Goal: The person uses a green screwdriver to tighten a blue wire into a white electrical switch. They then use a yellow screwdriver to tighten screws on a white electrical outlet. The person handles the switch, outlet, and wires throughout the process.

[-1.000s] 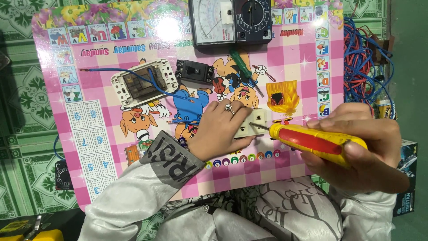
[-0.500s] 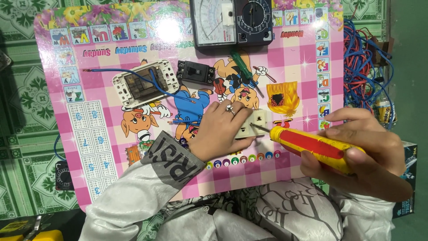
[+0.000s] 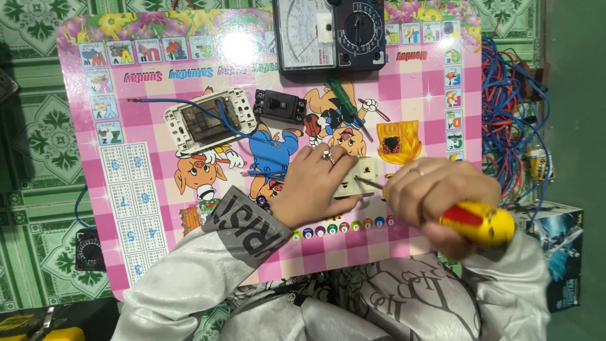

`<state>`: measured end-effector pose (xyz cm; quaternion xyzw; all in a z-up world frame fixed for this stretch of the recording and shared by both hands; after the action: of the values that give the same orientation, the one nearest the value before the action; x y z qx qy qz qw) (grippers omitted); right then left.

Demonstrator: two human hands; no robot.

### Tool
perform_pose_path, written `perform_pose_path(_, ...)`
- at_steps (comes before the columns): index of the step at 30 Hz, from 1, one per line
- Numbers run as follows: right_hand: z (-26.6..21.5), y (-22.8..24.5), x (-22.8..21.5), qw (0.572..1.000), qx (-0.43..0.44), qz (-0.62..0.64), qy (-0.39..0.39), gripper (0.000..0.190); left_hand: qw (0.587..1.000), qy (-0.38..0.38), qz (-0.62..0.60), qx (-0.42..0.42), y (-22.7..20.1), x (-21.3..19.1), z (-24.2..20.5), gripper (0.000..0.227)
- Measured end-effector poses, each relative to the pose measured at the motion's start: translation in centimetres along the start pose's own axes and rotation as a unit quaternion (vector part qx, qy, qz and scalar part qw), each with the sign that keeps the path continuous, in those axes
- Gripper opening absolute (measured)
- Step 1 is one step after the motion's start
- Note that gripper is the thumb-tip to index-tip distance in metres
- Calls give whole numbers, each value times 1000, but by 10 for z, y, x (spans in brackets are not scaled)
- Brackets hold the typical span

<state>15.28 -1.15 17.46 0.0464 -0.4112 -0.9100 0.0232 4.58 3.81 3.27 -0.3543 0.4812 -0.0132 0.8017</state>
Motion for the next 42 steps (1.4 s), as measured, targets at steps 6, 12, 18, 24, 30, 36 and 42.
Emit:
perform_pose_path(6,-4,-9,-4,997,-25,41,-53,13,999,-24,-34,-1,4,8,-4,59)
perform_pose_path(12,-19,-16,9,998,-43,-24,-49,9,999,-33,-11,9,4,12,-7,63)
perform_pose_path(18,-18,-15,9,996,-50,-17,-76,14,981,102,-153,-55,9,-6,1,64)
perform_pose_path(24,-26,-18,7,995,-50,-20,-82,13,959,128,-198,-159,29,-21,22,38)
perform_pose_path(30,-26,-26,-20,990,-42,30,-134,11,989,-63,120,-61,0,-45,55,14)
perform_pose_path(36,-29,1,-37,985,-38,6,-170,4,985,-113,115,-54,7,-66,81,12)
perform_pose_path(42,-45,44,-119,952,-152,35,-263,25,978,-158,95,-97,23,-119,80,6)
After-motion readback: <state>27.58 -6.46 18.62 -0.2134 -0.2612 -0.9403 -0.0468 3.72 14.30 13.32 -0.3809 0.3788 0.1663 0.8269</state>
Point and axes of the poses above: each hand's wrist, its own z-axis towards the middle knuckle, its own x-axis out of the palm, y = z × x, the point moved 6 cm from there along z, towards the middle knuckle, and after that the axes turned 12 degrees about -x, right-handed, at the moved point
